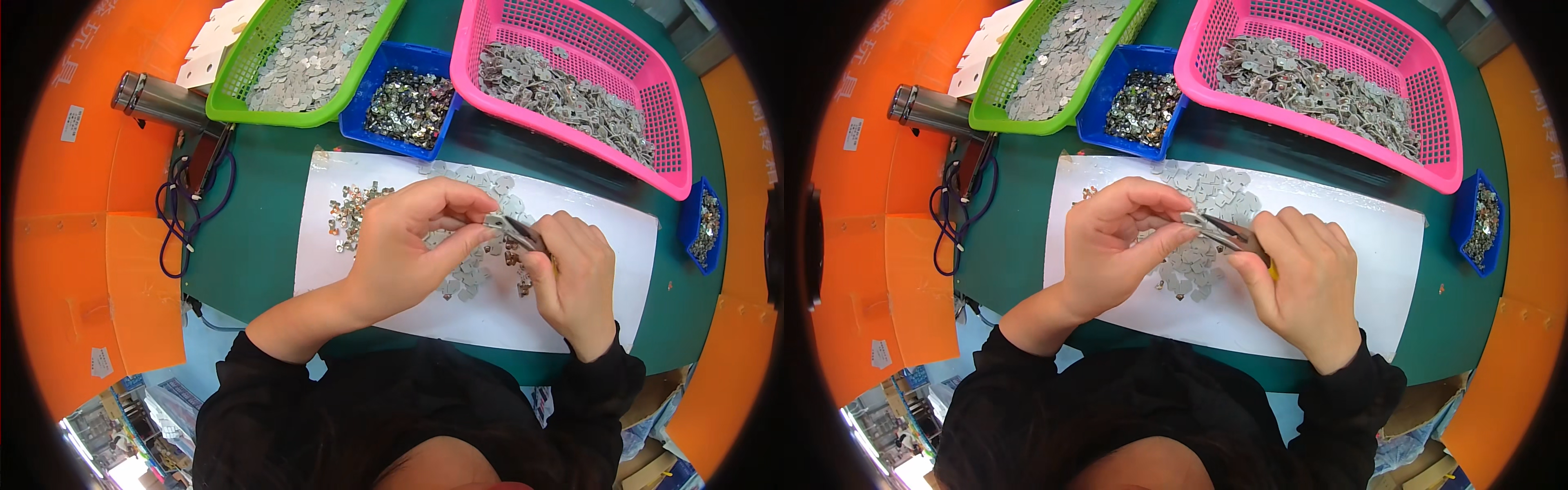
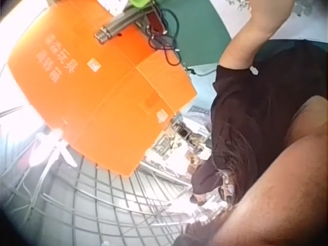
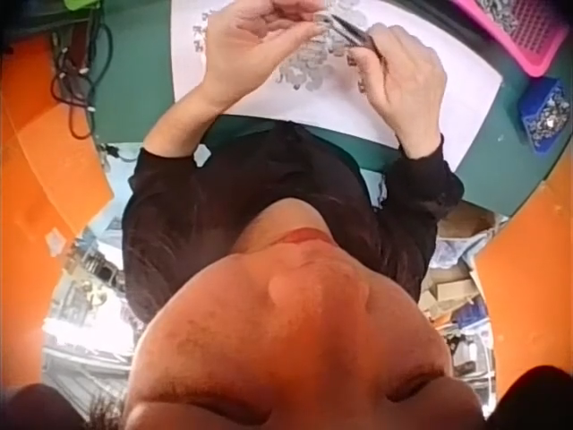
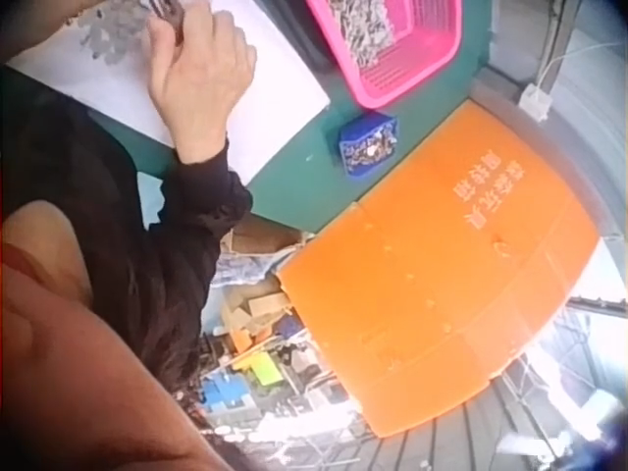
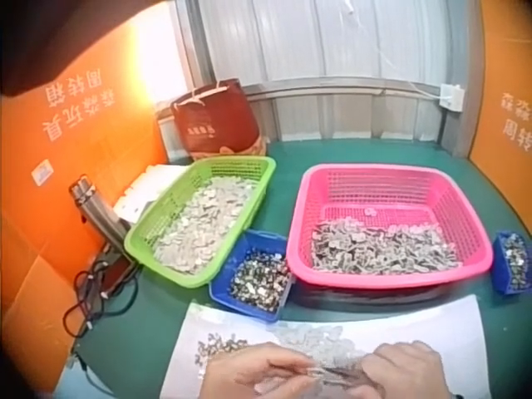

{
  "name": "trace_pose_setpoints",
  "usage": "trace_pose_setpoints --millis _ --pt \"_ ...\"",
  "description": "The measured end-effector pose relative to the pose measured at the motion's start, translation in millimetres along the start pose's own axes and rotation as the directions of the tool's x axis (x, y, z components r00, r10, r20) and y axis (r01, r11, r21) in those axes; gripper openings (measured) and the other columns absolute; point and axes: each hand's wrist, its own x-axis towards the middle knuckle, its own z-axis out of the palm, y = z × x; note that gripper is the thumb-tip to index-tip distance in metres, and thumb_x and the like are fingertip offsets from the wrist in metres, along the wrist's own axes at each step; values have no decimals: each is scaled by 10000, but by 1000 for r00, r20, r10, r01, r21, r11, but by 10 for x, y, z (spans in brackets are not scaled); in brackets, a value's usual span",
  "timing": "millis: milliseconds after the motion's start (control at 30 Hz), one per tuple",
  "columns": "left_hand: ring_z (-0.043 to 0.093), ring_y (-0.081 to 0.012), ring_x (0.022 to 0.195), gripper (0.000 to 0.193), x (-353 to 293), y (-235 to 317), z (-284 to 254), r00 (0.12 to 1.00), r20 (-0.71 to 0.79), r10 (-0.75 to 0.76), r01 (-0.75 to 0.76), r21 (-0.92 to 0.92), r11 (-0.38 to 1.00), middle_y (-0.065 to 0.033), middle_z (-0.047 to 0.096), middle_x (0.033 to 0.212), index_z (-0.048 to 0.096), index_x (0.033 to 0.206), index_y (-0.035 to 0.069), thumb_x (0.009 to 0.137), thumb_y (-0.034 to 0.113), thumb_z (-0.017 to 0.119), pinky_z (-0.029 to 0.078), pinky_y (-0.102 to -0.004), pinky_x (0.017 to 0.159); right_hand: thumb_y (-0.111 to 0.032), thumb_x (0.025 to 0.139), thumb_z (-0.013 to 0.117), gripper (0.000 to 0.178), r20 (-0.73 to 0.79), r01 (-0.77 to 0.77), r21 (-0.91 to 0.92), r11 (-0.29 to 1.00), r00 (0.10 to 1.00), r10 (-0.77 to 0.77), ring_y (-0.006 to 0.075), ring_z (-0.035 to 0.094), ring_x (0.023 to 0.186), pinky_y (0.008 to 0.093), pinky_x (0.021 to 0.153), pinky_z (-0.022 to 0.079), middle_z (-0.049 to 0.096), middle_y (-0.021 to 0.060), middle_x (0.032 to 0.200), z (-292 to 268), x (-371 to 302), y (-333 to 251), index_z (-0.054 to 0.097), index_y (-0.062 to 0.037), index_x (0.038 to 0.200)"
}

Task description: Assembling or cleaning small metallic components using pliers at a factory workbench.

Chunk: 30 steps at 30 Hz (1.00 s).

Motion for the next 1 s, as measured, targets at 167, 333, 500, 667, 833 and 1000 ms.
trace_pose_setpoints --millis 167,333,500,667,833,1000 --pt "689 -271 900 255 4 10 -119 780 270 564 -616 487 619 -180 670 992 649 987 -48 755 -146 690 584 -339 744 -117 858 675 147 80 -222 791 570 962 262 143 568 706 260 648 429 602 46 813 -29 -69 -19 640 -29 969" --pt "685 -330 915 252 14 3 -84 607 457 650 -788 453 417 -192 670 1018 665 945 -49 698 -48 713 588 -380 730 -112 825 665 275 295 -385 824 416 918 266 146 573 848 288 779 438 628 79 930 -120 -45 -133 658 12 1071" --pt "681 -334 910 267 23 -9 -35 557 525 643 -826 432 363 -182 667 1019 680 919 -53 661 13 707 583 -373 722 -13 837 665 170 129 -180 819 545 983 130 129 591 818 252 676 481 616 89 940 -42 -64 -59 670 -12 1006" --pt "679 -324 904 279 24 -27 -14 522 535 665 -840 456 292 -170 664 1003 681 908 -49 639 20 710 574 -351 714 4 823 681 93 140 -228 840 491 968 210 188 624 813 298 735 484 652 87 882 -46 -75 -68 660 1 913" --pt "679 -317 895 278 26 -39 -34 519 538 664 -842 455 289 -166 664 992 685 904 -47 638 30 708 571 -344 711 19 858 634 86 167 -206 845 493 978 123 126 591 773 231 610 497 589 91 954 -45 -80 -34 640 1 942" --pt "680 -313 893 277 33 -42 -30 516 537 668 -844 451 290 -166 665 993 689 904 -46 640 37 704 564 -334 693 20 840 647 85 171 -225 839 495 973 153 162 599 800 269 677 486 613 86 916 -48 -64 -54 645 -3 922"
